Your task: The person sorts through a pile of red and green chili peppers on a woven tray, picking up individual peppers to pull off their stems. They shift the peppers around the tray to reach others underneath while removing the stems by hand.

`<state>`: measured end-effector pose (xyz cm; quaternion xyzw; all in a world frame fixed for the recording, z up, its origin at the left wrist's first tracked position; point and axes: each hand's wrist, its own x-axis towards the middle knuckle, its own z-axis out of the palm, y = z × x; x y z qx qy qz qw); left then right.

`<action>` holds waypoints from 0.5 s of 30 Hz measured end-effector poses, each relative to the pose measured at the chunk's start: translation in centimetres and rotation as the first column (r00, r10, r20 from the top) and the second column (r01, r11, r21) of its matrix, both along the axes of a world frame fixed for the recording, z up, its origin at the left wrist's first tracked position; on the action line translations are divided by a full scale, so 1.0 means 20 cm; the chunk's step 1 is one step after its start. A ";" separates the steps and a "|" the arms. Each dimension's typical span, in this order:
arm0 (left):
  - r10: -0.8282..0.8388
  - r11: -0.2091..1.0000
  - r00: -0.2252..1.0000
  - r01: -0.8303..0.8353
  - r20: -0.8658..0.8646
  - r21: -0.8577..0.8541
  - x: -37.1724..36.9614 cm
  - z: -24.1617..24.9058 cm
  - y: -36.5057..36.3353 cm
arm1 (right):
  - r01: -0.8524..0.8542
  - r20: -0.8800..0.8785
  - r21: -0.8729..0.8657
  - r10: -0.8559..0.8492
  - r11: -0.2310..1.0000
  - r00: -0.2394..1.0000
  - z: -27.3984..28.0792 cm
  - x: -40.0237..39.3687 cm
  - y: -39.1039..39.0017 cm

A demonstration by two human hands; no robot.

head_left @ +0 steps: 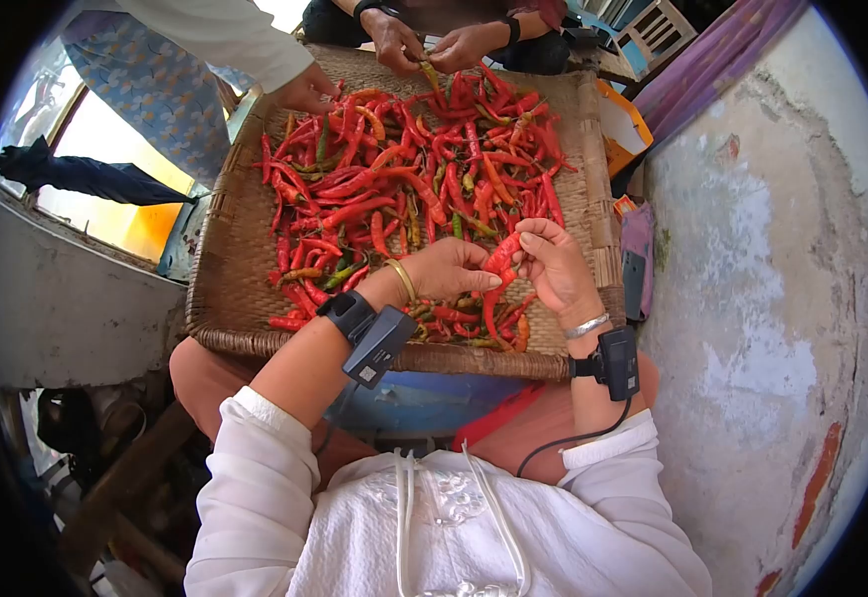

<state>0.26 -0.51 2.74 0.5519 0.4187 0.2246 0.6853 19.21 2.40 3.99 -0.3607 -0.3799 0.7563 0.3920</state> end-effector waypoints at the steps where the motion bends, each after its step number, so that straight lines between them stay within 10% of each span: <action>1: 0.008 0.999 0.999 -0.006 0.046 -0.040 0.01 -0.01 -0.01 | -0.002 0.001 0.004 0.002 1.000 1.000 -0.01 0.00 -0.01; 15: -0.030 0.942 0.913 0.162 -0.406 0.295 -0.02 -0.14 0.03 | 0.179 -0.086 -0.067 -0.185 0.981 0.979 0.01 0.06 0.01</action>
